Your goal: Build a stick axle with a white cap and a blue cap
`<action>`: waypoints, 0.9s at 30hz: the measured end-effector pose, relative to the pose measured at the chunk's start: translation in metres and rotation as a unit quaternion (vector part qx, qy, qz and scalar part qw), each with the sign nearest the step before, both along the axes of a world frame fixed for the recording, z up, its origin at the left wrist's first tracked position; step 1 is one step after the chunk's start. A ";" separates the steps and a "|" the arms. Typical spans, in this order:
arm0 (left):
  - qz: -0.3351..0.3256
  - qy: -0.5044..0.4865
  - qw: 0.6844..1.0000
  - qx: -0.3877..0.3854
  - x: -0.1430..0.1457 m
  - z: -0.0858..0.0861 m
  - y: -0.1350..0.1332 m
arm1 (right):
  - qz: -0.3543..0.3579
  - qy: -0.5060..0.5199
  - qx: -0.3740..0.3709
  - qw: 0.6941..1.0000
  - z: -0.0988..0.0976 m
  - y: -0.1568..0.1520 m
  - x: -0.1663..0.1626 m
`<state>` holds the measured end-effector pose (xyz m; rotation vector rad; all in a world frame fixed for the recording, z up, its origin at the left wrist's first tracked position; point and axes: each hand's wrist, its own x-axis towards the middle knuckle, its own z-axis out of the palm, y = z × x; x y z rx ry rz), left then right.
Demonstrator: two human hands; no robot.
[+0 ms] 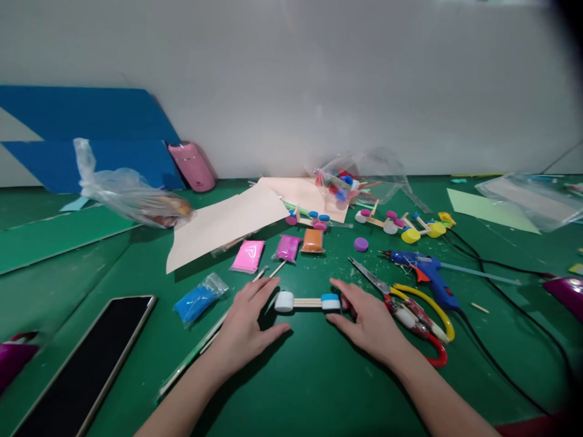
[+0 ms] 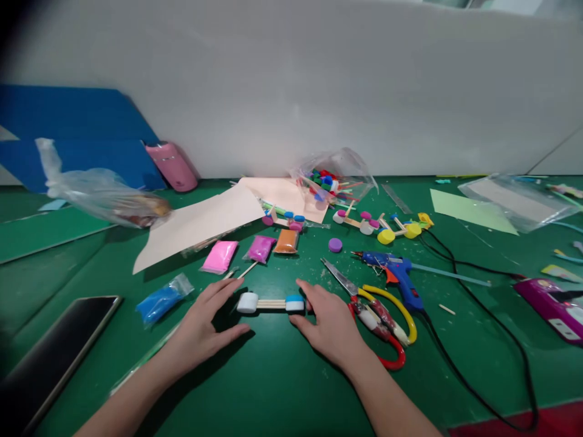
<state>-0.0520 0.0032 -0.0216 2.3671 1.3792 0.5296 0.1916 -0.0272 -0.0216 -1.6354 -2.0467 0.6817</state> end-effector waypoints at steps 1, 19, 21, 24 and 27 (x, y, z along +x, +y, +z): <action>0.009 0.002 1.000 -0.018 -0.002 0.000 -0.002 | 0.000 0.001 -0.002 1.000 0.000 -0.001 0.000; -0.050 -0.054 0.995 -0.063 0.013 0.016 0.008 | 0.003 0.014 0.020 1.000 0.004 -0.002 0.000; -0.064 -0.060 0.994 -0.062 0.013 0.016 0.009 | 0.006 0.018 0.027 0.999 0.004 -0.002 0.000; -0.077 -0.055 0.993 -0.068 0.014 0.017 0.010 | 0.012 0.021 0.031 0.999 0.005 -0.002 0.000; -0.083 -0.047 0.993 -0.075 0.014 0.019 0.010 | 0.019 0.019 0.027 0.999 0.005 -0.001 0.000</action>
